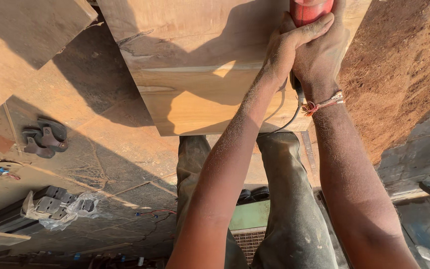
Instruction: The person uses an angle grinder with a sanding disc to smooth the surface of a large wooden plank. They move the tool back and forth across the wood, generating sawdust.
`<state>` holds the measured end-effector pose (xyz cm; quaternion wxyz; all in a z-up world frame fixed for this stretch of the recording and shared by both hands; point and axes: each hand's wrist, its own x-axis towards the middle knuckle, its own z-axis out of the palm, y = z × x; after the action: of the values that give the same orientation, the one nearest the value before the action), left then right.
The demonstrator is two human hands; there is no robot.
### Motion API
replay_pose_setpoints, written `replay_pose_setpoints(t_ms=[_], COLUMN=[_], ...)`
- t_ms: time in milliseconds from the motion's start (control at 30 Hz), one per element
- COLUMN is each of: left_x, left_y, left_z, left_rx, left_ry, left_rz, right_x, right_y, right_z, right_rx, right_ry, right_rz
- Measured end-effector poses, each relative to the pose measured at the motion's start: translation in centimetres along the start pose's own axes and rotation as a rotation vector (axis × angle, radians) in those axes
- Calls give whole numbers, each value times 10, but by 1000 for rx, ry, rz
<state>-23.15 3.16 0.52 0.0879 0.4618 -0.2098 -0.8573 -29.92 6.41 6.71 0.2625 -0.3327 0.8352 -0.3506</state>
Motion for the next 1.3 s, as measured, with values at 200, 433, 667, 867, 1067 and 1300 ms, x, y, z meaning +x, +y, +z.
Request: replay_pose_setpoints(t_ms=[200, 433, 667, 867, 1067, 1300], left_x=[15, 10, -46, -94, -133, -165], left_y=[-17, -27, -48, -90, -94, -50], left_z=[45, 67, 28, -9, -69, -150], left_rx=[225, 388, 430, 557, 574, 475], left_ry=[-66, -139, -105, -158, -174, -106], left_rz=[-111, -215, -229, -290, -317, -275], right_x=[-8, -31, -109, -193, -231, -224], right_y=[65, 76, 68, 77, 33, -46], right_z=[-34, -43, -9, 22, 71, 128], right_rx=[21, 140, 402, 217, 255, 188], right_ry=[145, 306, 347, 453, 489, 383], right_rz=[-9, 113, 386, 396, 511, 560])
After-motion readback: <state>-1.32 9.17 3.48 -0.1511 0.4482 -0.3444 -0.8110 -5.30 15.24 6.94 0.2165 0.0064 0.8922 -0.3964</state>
